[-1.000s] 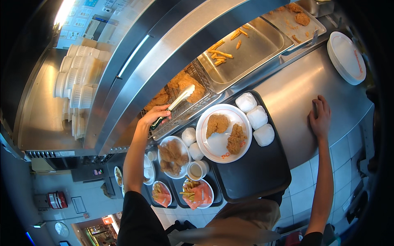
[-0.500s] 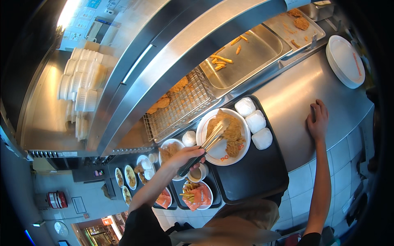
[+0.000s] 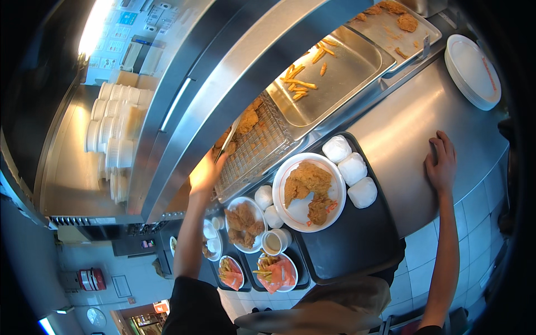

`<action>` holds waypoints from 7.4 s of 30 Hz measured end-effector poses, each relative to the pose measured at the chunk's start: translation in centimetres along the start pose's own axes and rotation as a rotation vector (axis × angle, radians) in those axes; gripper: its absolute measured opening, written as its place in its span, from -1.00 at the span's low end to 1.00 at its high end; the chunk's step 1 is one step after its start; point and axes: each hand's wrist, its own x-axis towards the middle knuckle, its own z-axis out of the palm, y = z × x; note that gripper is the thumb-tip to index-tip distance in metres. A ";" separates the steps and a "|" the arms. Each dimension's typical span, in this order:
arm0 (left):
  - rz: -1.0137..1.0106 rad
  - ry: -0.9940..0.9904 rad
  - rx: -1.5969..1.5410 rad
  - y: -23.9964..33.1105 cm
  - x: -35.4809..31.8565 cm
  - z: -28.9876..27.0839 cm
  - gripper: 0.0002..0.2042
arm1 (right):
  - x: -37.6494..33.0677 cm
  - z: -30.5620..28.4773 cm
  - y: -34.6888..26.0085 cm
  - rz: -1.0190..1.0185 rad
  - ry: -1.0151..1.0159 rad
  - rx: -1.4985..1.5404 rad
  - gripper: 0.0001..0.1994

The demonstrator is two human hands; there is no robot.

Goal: The person assembles multiple food orders in a fast-food kitchen. They place plates on trays, add fried chicken and french fries using tongs, include buns and small sauce cups, then carry the trays to the service counter and hand them off to customers.

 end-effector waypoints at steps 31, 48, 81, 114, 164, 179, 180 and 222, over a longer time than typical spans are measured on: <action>-0.250 -0.010 -0.555 -2.9 2.0 4.7 -0.39 | 0.2 0.2 0.2 0.040 -0.026 -0.033 -0.65; 0.158 -0.194 -0.258 3.7 -22.1 -3.8 -0.27 | 0.0 0.6 0.8 -0.034 -0.014 -0.043 -0.65; -0.084 -0.280 0.427 2.0 2.6 5.5 -0.37 | -0.3 0.6 1.1 -0.028 0.014 0.037 -0.67; -0.220 -0.182 -0.359 -0.9 2.4 -1.8 -0.42 | 0.2 0.4 0.3 0.026 0.002 0.016 -0.68; -0.139 -1.195 -1.432 -2.2 -14.3 0.9 -0.36 | -0.1 0.4 0.4 -0.009 0.000 -0.001 -0.71; 0.035 -0.539 -0.841 2.8 -16.0 -7.1 -0.33 | -0.1 1.1 1.4 -0.023 0.013 0.015 -0.72; 0.090 -0.440 -0.711 4.3 -17.1 -7.4 -0.32 | -0.2 1.1 1.5 -0.040 0.020 0.021 -0.71; -1.034 -0.229 -1.168 -15.0 -5.9 13.1 -0.69 | -0.1 0.3 0.6 -0.017 -0.043 0.032 -0.67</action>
